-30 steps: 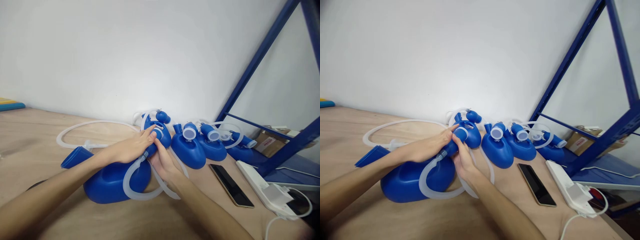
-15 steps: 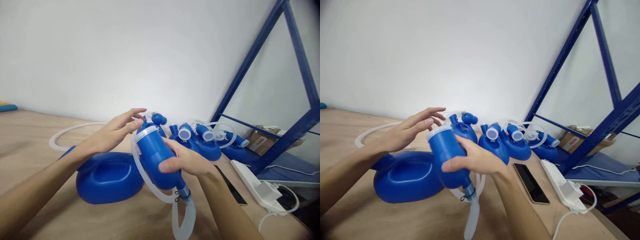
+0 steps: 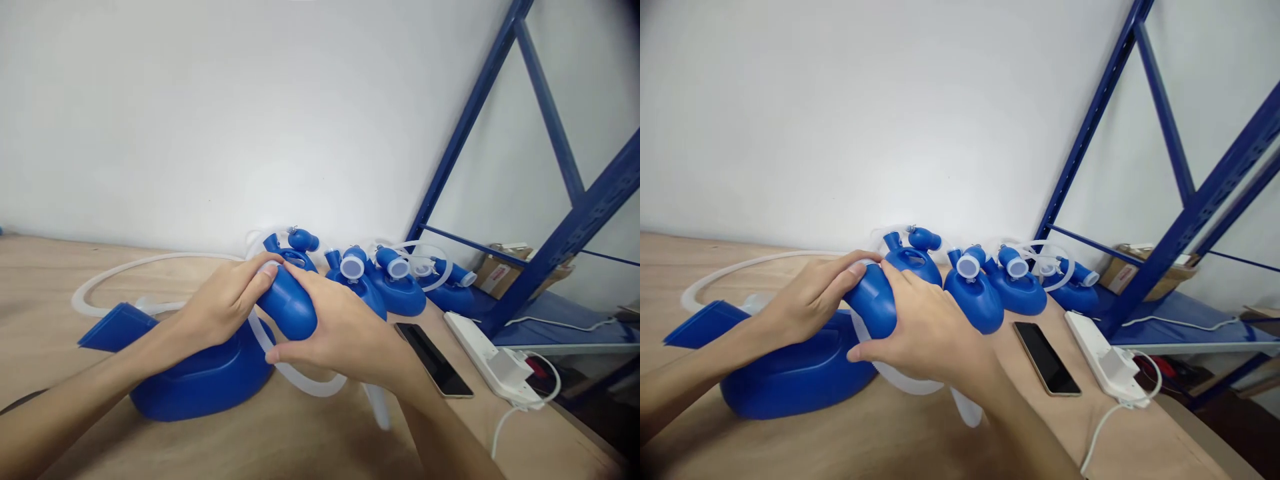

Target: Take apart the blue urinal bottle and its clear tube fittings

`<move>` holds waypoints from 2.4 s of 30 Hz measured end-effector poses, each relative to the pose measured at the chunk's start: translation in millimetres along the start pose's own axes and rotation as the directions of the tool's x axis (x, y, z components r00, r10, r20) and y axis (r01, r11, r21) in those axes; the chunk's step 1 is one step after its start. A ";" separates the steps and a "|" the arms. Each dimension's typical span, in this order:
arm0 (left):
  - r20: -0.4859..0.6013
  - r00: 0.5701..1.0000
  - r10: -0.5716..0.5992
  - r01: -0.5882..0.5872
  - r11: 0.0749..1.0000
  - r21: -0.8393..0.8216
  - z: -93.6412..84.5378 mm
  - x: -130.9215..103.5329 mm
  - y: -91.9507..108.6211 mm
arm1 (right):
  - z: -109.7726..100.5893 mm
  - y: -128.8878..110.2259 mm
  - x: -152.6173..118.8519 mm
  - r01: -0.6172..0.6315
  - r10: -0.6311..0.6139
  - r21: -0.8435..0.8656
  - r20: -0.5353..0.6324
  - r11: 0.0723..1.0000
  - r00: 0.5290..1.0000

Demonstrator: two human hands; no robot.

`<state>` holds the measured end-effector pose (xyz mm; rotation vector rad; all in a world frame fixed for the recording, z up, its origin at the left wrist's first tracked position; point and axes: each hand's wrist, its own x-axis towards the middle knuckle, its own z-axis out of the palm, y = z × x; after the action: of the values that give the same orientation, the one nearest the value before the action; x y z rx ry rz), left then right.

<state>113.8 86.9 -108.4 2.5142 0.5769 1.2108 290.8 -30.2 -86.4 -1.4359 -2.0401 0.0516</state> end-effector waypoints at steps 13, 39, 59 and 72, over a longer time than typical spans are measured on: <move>0.000 0.972 -0.236 0.226 0.928 -0.295 -4.8 18.1 -20.4 | -41.1 27.6 -1.5 -0.037 0.037 0.128 0.003 0.991 0.999; 0.489 0.872 0.015 0.092 0.976 -0.195 -10.2 49.0 -18.7 | -54.4 107.5 22.3 0.231 -0.239 0.065 0.174 0.971 0.955; -0.042 0.984 0.173 -0.176 0.981 -0.080 15.1 45.5 -15.0 | -41.9 104.6 25.5 0.143 -0.143 -0.025 0.003 0.989 0.990; 0.149 0.971 0.190 -0.158 0.966 -0.203 8.6 43.5 -14.7 | -44.2 104.3 25.1 0.263 -0.261 -0.033 0.043 0.964 0.964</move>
<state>141.9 119.6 -90.5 2.5109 0.1923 1.0422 395.3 19.5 -78.6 -1.1829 -2.2568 -0.0713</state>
